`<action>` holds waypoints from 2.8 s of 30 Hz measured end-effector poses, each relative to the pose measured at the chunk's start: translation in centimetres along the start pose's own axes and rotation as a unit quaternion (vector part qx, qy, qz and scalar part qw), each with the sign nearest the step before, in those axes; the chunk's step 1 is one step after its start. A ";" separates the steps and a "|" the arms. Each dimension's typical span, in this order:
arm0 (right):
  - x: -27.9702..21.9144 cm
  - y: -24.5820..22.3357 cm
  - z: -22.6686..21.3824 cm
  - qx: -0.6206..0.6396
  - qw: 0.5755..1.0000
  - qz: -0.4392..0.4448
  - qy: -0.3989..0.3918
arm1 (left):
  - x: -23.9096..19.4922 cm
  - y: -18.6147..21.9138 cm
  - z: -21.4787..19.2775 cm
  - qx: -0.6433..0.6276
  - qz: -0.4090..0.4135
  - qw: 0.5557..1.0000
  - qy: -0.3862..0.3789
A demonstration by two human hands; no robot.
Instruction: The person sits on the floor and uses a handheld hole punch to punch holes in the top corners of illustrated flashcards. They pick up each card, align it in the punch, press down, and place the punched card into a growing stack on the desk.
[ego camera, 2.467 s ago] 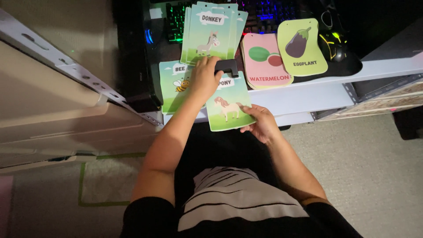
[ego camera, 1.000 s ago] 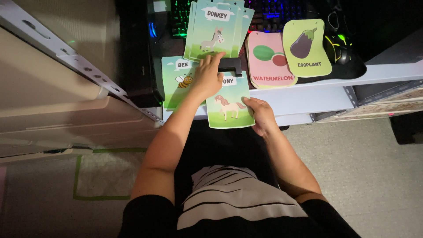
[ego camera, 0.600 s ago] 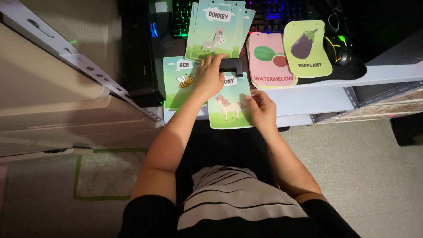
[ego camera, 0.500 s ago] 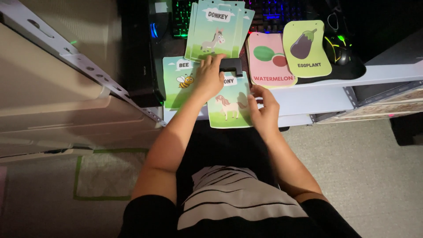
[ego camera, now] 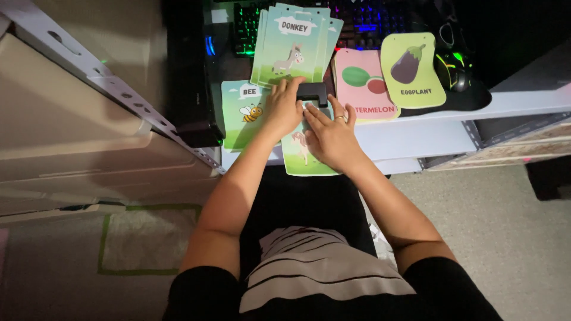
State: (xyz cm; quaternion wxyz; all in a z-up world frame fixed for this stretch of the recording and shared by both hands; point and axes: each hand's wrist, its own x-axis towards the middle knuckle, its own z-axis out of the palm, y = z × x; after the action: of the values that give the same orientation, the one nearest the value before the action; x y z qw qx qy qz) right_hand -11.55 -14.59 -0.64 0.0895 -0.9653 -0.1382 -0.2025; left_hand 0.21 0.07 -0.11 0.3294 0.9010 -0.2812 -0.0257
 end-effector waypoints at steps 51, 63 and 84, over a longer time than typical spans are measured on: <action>1.5 0.3 0.3 -0.024 0.996 0.064 -0.053 | -0.4 0.3 0.2 0.015 -0.003 1.000 0.025; 1.0 2.3 2.9 0.001 0.999 0.044 -0.020 | 0.0 -0.8 1.2 0.021 0.012 0.999 0.044; 5.2 10.4 2.3 0.121 0.992 0.031 0.030 | -0.5 0.4 -0.2 -0.017 -0.001 1.000 0.013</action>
State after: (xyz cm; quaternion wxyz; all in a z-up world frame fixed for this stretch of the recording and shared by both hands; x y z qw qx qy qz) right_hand -2.97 -22.71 -1.74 0.2157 -0.9448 -0.1285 -0.2104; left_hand -0.37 0.20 0.25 0.3484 0.8957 -0.2757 -0.0189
